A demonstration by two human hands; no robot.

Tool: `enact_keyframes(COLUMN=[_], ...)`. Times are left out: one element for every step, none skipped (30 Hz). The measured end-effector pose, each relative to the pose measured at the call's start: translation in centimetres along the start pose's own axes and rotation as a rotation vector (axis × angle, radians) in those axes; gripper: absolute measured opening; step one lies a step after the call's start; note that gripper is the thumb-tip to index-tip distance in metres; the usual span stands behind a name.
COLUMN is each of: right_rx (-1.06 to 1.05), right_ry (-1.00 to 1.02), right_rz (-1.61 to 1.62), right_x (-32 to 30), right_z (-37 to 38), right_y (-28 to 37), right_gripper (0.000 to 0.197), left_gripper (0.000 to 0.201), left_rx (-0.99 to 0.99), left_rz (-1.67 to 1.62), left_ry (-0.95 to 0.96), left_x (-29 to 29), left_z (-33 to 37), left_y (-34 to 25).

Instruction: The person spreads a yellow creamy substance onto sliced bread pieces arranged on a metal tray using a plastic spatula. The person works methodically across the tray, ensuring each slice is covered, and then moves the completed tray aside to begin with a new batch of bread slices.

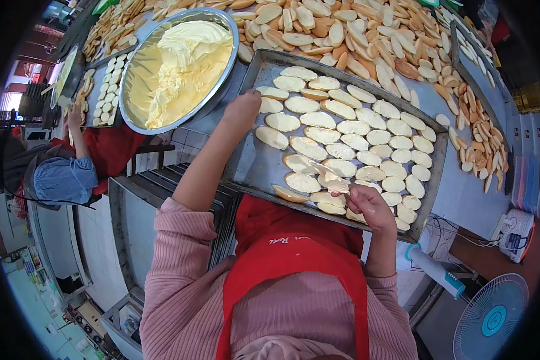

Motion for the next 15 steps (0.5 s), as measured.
enact_keyframes(right_rx=[0.004,0.008,0.009,0.010,0.012,0.009,0.006,0.004,0.002,0.003,0.003,-0.002,-0.007,-0.012,0.002], right_ry=[-0.011,-0.021,-0.021,-0.020,-0.017,-0.004,0.010,0.024,0.012,0.010,0.006,0.021,0.034,0.046,0.043], right_rz=[-0.022,-0.045,-0.035,-0.026,-0.017,0.000,0.016,0.031,0.037,0.044,0.051,0.046,0.040,0.036,0.038], right_x=[0.1,0.1,0.2,0.3,0.4,0.2,-0.1,-0.2,-0.2,-0.1,-0.1,0.0,-0.1,-0.1,-0.1], right_z=[0.0,0.1,0.0,-0.1,-0.1,-0.1,-0.1,0.0,0.0,0.0,0.1,0.1,0.3,0.4,0.5], right_y=[0.3,0.4,0.3,0.1,-0.1,-0.3,-0.6,-0.8,-0.7,-0.6,-0.4,-0.5,-0.7,-0.8,-0.8], right_gripper=[0.034,0.043,0.042,0.042,0.042,0.038,0.038,0.042,0.043,0.043,0.044,0.044,0.044,0.044,0.042], left_gripper=[0.025,0.023,0.024,0.025,0.026,0.028,0.030,0.031,0.033,0.035,0.037,0.035,0.033,0.030,0.032], left_rx=[0.009,0.018,-0.005,-0.029,-0.055,-0.083,-0.113,-0.143,-0.174,-0.216,-0.256,-0.225,-0.193,-0.159,-0.188], left_rz=[-0.015,-0.029,-0.033,-0.037,-0.040,-0.059,-0.078,-0.097,-0.091,-0.082,-0.075,-0.094,-0.113,-0.132,-0.139], left_ry=[-0.016,-0.033,-0.027,-0.022,-0.017,-0.020,-0.023,-0.026,0.045,0.118,0.191,0.133,0.075,0.017,0.008], left_x=[-0.3,-0.6,-0.9,-1.4,-1.8,-2.0,-2.1,-2.2,-1.2,-0.1,1.0,0.8,0.6,0.5,0.7], left_z=[-0.2,-0.5,-0.8,-1.2,-1.7,-2.1,-2.7,-3.4,-4.1,-5.3,-6.3,-6.9,-7.4,-7.7,-8.0], left_y=[-0.1,-0.2,-0.1,-0.1,0.0,0.1,0.2,0.3,0.2,0.0,-0.2,-1.0,-1.9,-2.7,-2.7])
Point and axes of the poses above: each hand's wrist, its own z-axis towards the middle knuckle, its own x-axis out of the palm, y = z × x, the point moved 10 cm from there along z, towards the middle knuckle, and after that the axes turned 3 degrees about -z, right-handed, at the moved point
